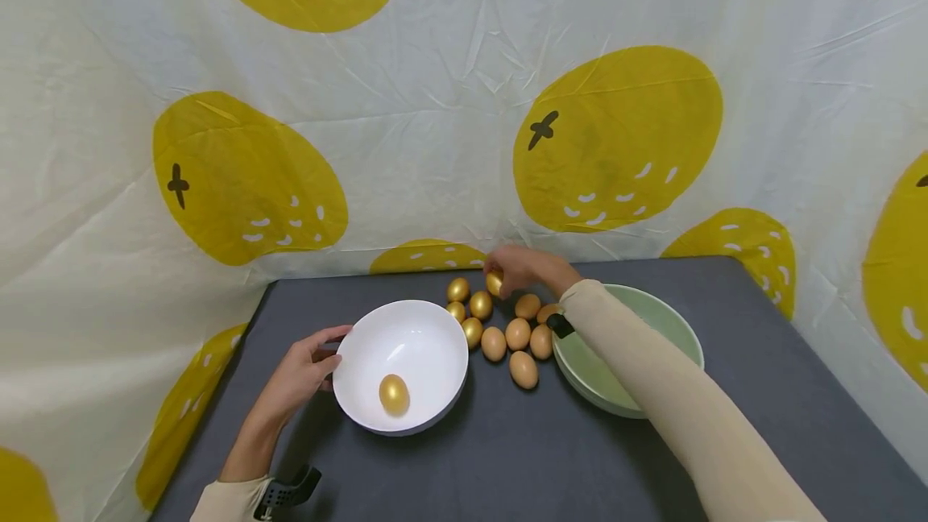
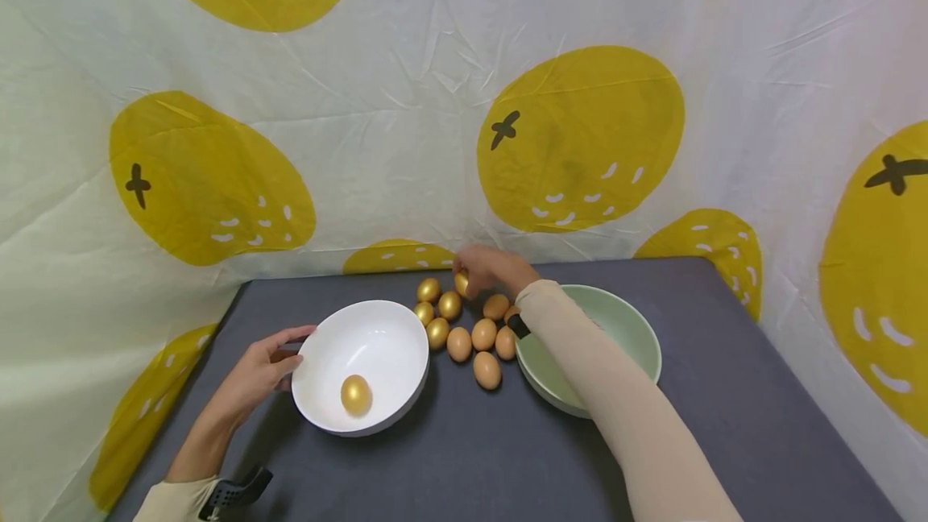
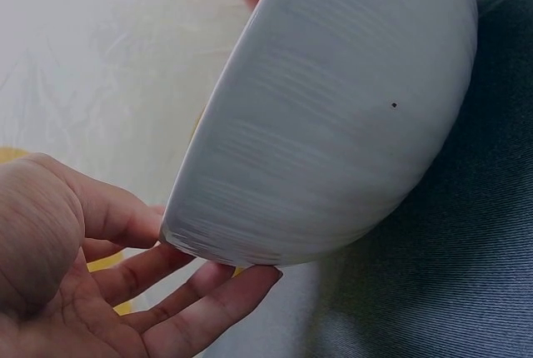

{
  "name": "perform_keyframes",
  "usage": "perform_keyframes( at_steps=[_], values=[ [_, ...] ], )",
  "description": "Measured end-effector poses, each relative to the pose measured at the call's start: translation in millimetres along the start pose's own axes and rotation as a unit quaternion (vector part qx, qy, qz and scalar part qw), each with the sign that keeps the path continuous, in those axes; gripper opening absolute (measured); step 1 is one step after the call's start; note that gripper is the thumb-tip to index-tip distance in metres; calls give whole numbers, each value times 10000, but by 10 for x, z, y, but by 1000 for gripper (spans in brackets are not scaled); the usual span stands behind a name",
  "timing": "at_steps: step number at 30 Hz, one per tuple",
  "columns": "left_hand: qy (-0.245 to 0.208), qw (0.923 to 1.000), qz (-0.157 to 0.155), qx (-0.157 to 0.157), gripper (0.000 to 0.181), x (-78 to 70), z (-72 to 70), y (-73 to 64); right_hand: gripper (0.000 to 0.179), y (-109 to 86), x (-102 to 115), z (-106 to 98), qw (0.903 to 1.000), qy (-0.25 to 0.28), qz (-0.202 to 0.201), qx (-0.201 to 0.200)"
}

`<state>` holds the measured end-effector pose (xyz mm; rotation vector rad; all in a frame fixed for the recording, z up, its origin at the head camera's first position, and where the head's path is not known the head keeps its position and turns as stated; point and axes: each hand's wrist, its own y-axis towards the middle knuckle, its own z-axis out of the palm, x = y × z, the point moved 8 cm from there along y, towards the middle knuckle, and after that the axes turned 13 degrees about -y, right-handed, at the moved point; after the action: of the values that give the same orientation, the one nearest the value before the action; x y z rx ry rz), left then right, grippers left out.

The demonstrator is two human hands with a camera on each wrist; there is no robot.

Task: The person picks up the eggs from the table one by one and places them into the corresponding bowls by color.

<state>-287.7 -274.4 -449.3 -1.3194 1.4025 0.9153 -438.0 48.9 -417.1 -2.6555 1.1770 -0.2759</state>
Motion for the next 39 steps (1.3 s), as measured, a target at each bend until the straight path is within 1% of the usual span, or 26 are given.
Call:
perform_keyframes(
  at_steps=[4,8,10,12,19,22,29,35,39],
  values=[
    [3,10000,16,2,49,4,-12,-2,43,-52,28,-58,9997,162,-87,-187],
    [44,10000,13,2,49,12,-18,-6,48,-111,30,-90,9980,532,-75,-339],
    [43,10000,10,1,49,16,-19,-7,51,-136,32,-104,9971,637,-84,-407],
    [40,10000,1,-6,49,19,-22,-8,53,-163,35,-119,9964,710,-82,-460],
    [38,10000,-11,0,49,7,-20,-18,52,-240,95,-197,9928,907,-221,-745],
    [73,10000,-4,-10,49,-2,-19,-21,52,-259,132,-218,9920,937,-300,-791],
    [63,10000,7,6,49,-2,-7,-13,52,-331,217,-274,9914,972,-317,-818],
    [33,10000,19,36,49,-10,0,-9,53,-398,292,-329,9904,793,-440,-1046],
    [102,9999,13,12,49,-17,-1,-8,55,-440,340,-342,9879,914,-518,-1140]
  ],
)
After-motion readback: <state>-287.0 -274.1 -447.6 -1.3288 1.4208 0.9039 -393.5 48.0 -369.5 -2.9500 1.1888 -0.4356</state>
